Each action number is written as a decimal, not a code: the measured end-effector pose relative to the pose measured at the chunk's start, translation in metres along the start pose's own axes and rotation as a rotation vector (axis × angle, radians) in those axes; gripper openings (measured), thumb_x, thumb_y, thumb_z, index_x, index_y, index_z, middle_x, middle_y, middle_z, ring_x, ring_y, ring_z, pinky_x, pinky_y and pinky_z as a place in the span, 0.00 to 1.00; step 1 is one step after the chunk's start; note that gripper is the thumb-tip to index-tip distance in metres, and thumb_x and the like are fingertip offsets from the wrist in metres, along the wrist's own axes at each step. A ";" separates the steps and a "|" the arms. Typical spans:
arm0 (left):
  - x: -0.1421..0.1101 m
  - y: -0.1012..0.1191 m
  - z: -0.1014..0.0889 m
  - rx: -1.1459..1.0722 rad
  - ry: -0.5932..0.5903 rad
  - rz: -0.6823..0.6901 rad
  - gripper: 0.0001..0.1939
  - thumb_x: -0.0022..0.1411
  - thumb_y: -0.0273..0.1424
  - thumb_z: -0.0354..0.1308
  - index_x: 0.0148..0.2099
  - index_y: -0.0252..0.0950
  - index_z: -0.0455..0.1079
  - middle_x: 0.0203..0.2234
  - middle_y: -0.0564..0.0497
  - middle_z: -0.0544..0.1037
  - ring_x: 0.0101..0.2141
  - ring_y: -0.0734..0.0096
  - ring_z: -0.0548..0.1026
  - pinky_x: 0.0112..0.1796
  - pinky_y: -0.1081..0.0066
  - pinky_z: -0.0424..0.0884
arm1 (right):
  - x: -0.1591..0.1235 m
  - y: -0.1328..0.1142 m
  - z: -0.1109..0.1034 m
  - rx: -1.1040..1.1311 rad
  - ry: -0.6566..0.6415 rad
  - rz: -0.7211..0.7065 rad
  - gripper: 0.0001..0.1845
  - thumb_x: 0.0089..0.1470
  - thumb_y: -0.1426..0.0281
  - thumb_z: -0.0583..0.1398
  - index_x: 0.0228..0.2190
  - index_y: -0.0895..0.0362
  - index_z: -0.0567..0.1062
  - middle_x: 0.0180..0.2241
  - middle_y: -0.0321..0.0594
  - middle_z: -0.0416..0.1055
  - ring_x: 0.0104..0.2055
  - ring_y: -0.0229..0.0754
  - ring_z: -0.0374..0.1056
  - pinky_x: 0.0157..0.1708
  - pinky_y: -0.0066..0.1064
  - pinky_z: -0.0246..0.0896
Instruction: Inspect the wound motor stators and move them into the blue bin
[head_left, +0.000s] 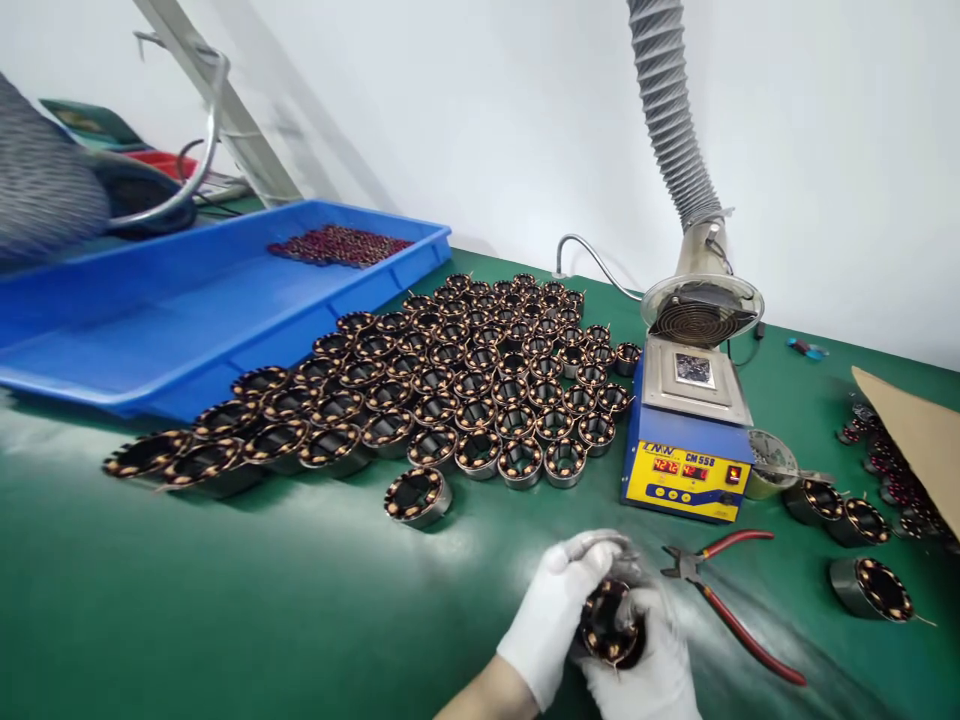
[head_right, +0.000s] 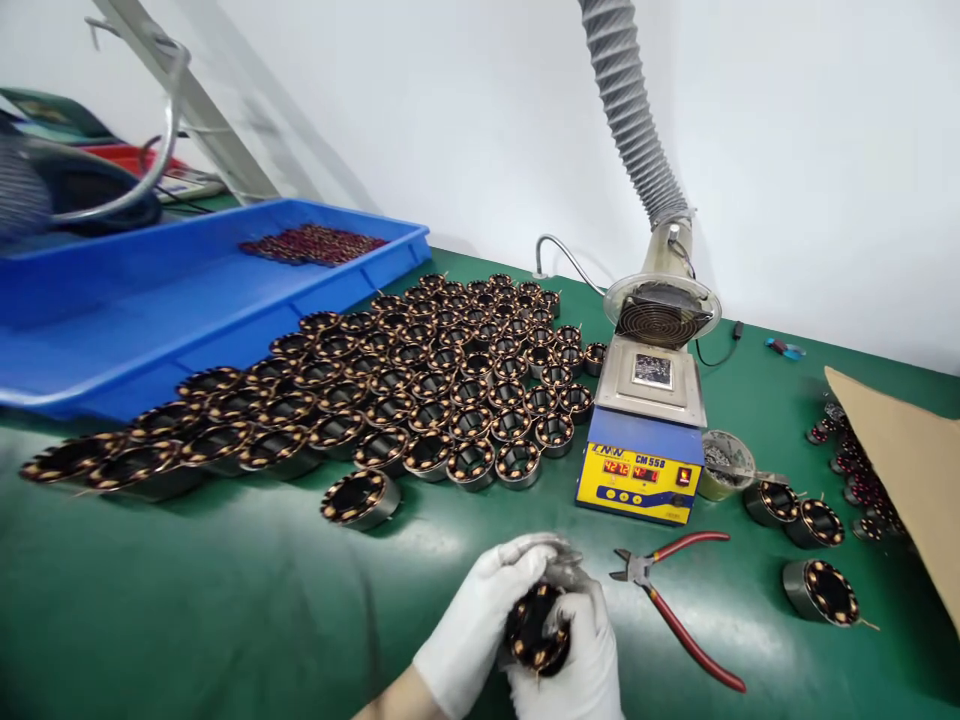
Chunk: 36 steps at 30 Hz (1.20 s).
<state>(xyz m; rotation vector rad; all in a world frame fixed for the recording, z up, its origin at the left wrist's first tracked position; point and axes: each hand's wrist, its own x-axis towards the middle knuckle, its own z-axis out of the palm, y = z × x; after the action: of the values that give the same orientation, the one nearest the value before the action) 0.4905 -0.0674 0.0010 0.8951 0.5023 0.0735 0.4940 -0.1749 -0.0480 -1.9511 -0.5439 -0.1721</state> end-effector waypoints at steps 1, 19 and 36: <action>0.000 0.003 -0.002 -0.091 0.040 0.022 0.19 0.43 0.40 0.65 0.34 0.32 0.70 0.26 0.47 0.76 0.29 0.67 0.74 0.33 0.74 0.69 | 0.000 0.001 -0.001 -0.015 0.005 -0.012 0.12 0.34 0.71 0.61 0.24 0.52 0.62 0.33 0.38 0.68 0.34 0.43 0.67 0.31 0.31 0.63; 0.004 0.019 0.001 0.332 0.085 -0.036 0.09 0.33 0.31 0.60 0.20 0.31 0.68 0.17 0.52 0.71 0.22 0.72 0.66 0.26 0.75 0.63 | 0.000 0.000 -0.004 0.034 -0.053 0.168 0.15 0.35 0.69 0.63 0.22 0.51 0.59 0.36 0.40 0.67 0.36 0.45 0.66 0.33 0.34 0.60; 0.006 0.032 -0.009 0.044 0.167 0.138 0.16 0.38 0.34 0.66 0.31 0.32 0.69 0.27 0.49 0.75 0.33 0.64 0.73 0.39 0.70 0.68 | 0.000 0.001 -0.006 0.002 -0.066 0.142 0.17 0.32 0.73 0.64 0.23 0.51 0.61 0.37 0.39 0.69 0.36 0.45 0.67 0.32 0.33 0.61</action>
<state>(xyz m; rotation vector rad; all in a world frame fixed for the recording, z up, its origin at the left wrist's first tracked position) 0.4960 -0.0390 0.0182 0.9707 0.5986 0.2660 0.4950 -0.1801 -0.0462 -1.9911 -0.4458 -0.0178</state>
